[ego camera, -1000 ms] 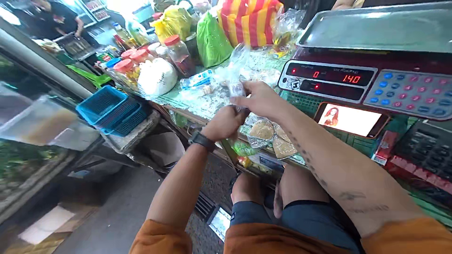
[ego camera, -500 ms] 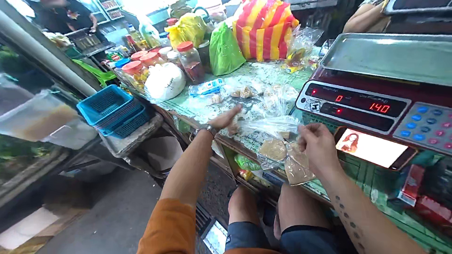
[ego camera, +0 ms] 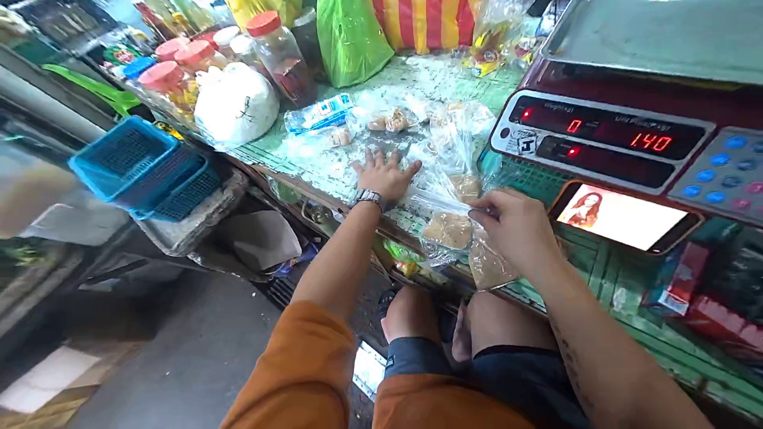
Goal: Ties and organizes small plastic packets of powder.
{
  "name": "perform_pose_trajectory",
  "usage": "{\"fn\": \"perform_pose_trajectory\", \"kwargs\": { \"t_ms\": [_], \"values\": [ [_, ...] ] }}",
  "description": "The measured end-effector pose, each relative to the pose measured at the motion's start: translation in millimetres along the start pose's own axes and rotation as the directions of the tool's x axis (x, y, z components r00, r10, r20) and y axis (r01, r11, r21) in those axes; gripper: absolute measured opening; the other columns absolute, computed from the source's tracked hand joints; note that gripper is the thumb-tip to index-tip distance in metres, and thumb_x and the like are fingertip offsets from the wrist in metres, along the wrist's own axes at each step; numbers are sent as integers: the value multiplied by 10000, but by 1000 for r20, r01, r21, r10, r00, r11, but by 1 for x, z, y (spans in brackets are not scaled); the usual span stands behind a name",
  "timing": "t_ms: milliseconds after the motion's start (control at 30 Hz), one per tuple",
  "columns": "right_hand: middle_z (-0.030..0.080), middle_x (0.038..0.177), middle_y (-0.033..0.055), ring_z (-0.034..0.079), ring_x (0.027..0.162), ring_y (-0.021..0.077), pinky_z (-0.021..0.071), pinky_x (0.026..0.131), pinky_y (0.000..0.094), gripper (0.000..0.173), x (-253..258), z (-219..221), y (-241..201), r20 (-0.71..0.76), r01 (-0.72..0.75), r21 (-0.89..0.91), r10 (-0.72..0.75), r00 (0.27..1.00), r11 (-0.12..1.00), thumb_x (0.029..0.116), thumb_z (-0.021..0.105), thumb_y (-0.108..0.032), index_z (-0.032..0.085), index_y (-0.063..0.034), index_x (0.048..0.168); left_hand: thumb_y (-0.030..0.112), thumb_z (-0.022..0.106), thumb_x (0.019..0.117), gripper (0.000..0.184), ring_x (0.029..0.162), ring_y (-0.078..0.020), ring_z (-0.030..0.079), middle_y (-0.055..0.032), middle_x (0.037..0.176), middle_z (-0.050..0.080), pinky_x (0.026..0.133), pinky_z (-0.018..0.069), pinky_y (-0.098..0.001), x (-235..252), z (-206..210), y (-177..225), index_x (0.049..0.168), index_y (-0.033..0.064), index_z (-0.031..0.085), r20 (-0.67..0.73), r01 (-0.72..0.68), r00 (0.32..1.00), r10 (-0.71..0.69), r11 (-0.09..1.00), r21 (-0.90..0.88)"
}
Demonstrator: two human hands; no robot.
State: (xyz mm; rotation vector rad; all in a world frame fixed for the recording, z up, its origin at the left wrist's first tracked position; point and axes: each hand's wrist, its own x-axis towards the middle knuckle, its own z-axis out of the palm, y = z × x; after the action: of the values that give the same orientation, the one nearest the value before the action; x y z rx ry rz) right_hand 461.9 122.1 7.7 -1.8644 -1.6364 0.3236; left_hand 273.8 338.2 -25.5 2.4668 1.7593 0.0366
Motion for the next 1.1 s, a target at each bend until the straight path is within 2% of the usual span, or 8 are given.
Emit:
{"fn": "perform_pose_trajectory", "kwargs": {
  "t_ms": [200, 267, 400, 567, 667, 800, 967, 1100],
  "values": [
    [716, 952, 131, 695, 878, 281, 555, 828, 550, 242, -9, -16, 26, -14, -234, 210, 242, 970, 949, 980, 718, -279, 703, -55, 1068, 684, 115, 1040, 794, 1551, -399, 218, -153, 1663, 310, 1181, 180, -751, -4, -41, -16, 1610, 180, 344, 91, 48, 996, 3, 835, -548],
    [701, 924, 120, 681, 847, 257, 551, 800, 517, 266, -12, -17, 27, -5, -258, 235, 267, 964, 937, 971, 729, -307, 691, -55, 1046, 563, 146, 1093, 681, 1564, -474, 69, -150, 1709, 182, 1135, 44, -820, -6, -26, -18, 1647, 181, 248, 13, -80, 996, 88, 946, -314],
    [691, 1042, 172, 688, 897, 289, 571, 832, 526, 327, -14, -13, 18, 18, -280, 334, 291, 957, 900, 1047, 599, -297, 636, -25, 1225, 776, 200, 986, 813, 1560, -488, 71, -191, 1702, 176, 1140, 44, -826, -17, 11, -17, 1645, 303, 250, -115, -165, 979, 166, 986, 18],
    [682, 1024, 157, 713, 749, 275, 628, 661, 472, 314, -19, -11, 19, 1, -211, 490, 242, 970, 846, 1010, 661, -202, 545, -50, 1260, 771, 152, 988, 879, 1542, -542, 31, -264, 1691, 121, 1109, 5, -854, -20, 2, -8, 1663, 209, 183, -27, -132, 991, 131, 991, -31],
    [695, 1104, 146, 711, 855, 270, 611, 746, 474, 385, -22, -10, 22, 36, -222, 454, 232, 972, 863, 994, 673, -146, 555, -80, 1354, 740, 166, 1008, 867, 1542, -542, 14, -268, 1693, 94, 1106, -21, -854, -22, -12, -2, 1660, 169, 188, 42, -113, 992, 115, 992, -55],
    [733, 1074, 88, 716, 909, 208, 597, 845, 442, 182, -20, -7, 27, 14, -221, 405, 236, 972, 887, 984, 690, -157, 720, -99, 1154, 725, 202, 1015, 836, 1558, -494, 76, -214, 1691, 198, 1135, 3, -828, -22, 4, 8, 1626, 166, 317, -36, -183, 982, 183, 983, 1],
    [735, 1044, 81, 712, 896, 169, 599, 832, 386, 171, -15, -36, 23, -303, -164, 486, 342, 889, 858, 964, 706, -168, 735, -63, 1096, 794, 102, 967, 909, 1559, -491, 76, -177, 1693, 223, 1127, 33, -837, -23, 2, 11, 1638, 210, 289, 20, -137, 990, 137, 990, 14],
    [608, 1350, 146, 564, 1270, 327, 474, 1069, 523, 315, -37, -15, -11, -244, 107, -45, -115, 963, 993, 931, 745, -241, 720, -122, 1222, 792, 124, 971, 891, 1548, -509, 110, -184, 1691, 224, 1105, 76, -851, -25, -4, 17, 1641, 225, 280, 32, -105, 994, 105, 994, 29]
  ]
}}
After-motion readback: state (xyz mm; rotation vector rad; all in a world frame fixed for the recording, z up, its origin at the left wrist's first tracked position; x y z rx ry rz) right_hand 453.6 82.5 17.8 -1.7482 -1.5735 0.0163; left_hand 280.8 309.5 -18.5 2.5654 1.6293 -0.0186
